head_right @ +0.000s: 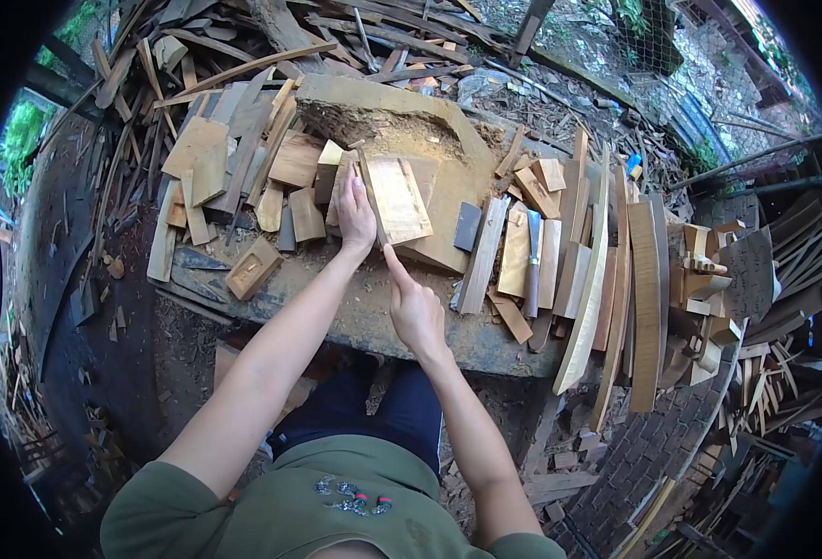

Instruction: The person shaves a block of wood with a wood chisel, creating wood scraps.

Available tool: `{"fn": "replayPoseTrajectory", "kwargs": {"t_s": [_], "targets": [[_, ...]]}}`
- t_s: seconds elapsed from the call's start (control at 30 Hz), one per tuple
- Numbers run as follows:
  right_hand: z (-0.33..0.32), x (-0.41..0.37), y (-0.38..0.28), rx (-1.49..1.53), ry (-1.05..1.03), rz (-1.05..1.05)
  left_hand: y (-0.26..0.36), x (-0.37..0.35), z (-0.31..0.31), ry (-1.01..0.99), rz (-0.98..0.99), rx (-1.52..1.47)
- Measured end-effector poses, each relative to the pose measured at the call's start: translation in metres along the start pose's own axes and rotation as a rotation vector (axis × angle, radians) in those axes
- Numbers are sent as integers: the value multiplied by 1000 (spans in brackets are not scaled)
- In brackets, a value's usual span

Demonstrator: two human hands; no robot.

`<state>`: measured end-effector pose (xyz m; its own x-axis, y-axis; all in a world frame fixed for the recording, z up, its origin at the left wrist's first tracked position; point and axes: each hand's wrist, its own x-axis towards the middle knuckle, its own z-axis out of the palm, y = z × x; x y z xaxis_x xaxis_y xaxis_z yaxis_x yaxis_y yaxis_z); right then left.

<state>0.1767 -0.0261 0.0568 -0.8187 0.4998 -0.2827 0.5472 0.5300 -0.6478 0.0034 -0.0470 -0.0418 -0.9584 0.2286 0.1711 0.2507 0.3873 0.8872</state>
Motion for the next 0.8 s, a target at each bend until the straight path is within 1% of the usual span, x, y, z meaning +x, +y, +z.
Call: {"fn": "replayPoseTrajectory", "kwargs": {"t_s": [0.1,0.17,0.23,0.27,0.3,0.37,0.4,0.43,0.53,0.57,0.63,0.67,0.7,0.77,0.8], "targets": [[-8,24,-5,-77,-11,52,1,-1,-2,-15,-17,-21],[-5,48,-4,-77,26,13,-3,-3,0,-14,-15,-34],[-2,56,-6,-37,65,6,-6,-2,0,-11,-9,-63],[-4,51,-5,104,21,4,-5,1,1,-11,-3,-81],[0,43,1,101,26,0,-5,3,2,-8,1,-85],[13,23,16,326,81,-214,-6,0,2,-20,-19,-79],[12,18,21,391,42,-203,-6,0,3,-9,-25,-84],[10,20,18,389,36,-199,-4,0,3,-10,-33,-83],[-5,38,-4,70,-41,54,2,-1,-1,-33,-83,-39],[-2,45,-5,75,-37,55,2,-1,-2,-36,-78,-36],[11,58,6,195,45,-39,3,-1,-3,-33,-80,-47],[18,62,16,372,108,-248,3,-2,-3,-31,-65,-46],[22,57,30,370,113,-250,2,-1,-2,-31,-61,-49],[14,29,30,572,-130,-76,1,-1,-2,-34,-88,-52],[-10,18,8,599,-271,172,2,-2,-1,-23,-89,-39]]}}
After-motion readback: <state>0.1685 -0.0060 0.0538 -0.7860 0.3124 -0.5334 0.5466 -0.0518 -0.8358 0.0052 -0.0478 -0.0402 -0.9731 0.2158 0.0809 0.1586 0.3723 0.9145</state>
